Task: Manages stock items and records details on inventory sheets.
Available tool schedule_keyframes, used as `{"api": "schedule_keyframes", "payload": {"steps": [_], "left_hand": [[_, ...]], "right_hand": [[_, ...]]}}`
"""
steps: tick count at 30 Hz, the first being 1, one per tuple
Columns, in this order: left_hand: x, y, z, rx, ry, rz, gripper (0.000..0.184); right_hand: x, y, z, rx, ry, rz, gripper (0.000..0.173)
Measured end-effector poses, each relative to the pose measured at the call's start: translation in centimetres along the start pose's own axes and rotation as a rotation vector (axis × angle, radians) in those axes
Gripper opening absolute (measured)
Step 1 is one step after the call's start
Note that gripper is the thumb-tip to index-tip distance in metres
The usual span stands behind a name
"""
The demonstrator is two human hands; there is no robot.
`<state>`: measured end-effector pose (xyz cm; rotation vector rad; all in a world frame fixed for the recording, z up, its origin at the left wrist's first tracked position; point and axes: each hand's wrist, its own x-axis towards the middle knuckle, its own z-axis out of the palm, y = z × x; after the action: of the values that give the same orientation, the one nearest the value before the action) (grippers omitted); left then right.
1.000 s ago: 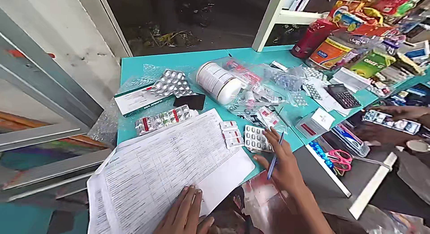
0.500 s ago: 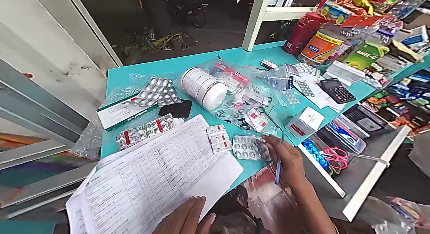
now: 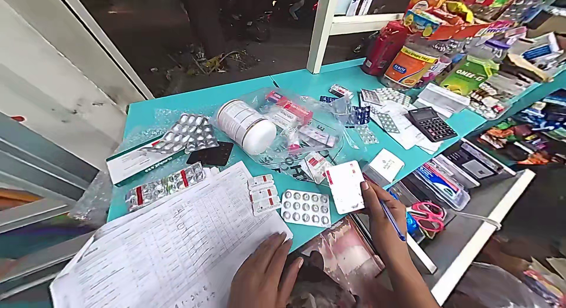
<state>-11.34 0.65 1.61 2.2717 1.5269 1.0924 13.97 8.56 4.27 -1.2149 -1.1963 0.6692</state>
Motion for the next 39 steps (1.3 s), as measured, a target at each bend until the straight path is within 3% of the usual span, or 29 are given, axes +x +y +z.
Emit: {"api": "schedule_keyframes", "payload": {"steps": [2, 6, 10, 12, 15, 18, 21, 24, 28, 34, 39], "left_hand": [[1.1, -0.5, 2.8, 0.087, 0.063, 0.1, 0.045], [3.4, 0.3, 6.8, 0.235, 0.001, 0.179, 0.058], [3.1, 1.5, 8.0, 0.348, 0.119, 0.293, 0.022], [2.8, 2.2, 7.2, 0.296, 0.186, 0.325, 0.023], [3.1, 2.9, 5.6, 0.046, 0.325, 0.197, 0.017], [4.5, 3.5, 4.4, -0.398, 0.415, -0.153, 0.018], [5.9, 2.8, 3.6, -0.812, 0.348, -0.425, 0.024], [6.3, 2.0, 3.8, -1.003, 0.172, -0.617, 0.051], [6.2, 1.6, 4.9, -1.006, 0.008, -0.638, 0.071], [5.9, 1.9, 5.6, -0.827, -0.061, -0.51, 0.075], [5.3, 2.3, 5.3, -0.892, -0.058, -0.427, 0.076]], "right_hand": [[0.1, 0.3, -0.6, -0.008, -0.011, -0.017, 0.026], [0.5, 0.5, -1.6, -0.036, -0.015, -0.07, 0.023], [0.9, 0.4, -2.6, -0.05, -0.012, -0.136, 0.021], [0.9, 0.2, -3.1, -0.031, -0.017, -0.139, 0.022], [0.9, 0.4, -3.6, 0.012, -0.044, -0.113, 0.023], [0.9, 0.3, -3.8, 0.048, -0.039, -0.102, 0.022], [0.7, 0.3, -3.7, 0.048, -0.053, -0.111, 0.022], [0.7, 0.1, -3.6, 0.024, -0.062, -0.131, 0.021], [0.9, -0.4, -3.4, -0.016, -0.126, -0.152, 0.021], [1.1, -1.0, -3.2, -0.094, -0.225, -0.173, 0.024], [0.9, -1.2, -2.9, -0.146, -0.234, -0.204, 0.025]]}}
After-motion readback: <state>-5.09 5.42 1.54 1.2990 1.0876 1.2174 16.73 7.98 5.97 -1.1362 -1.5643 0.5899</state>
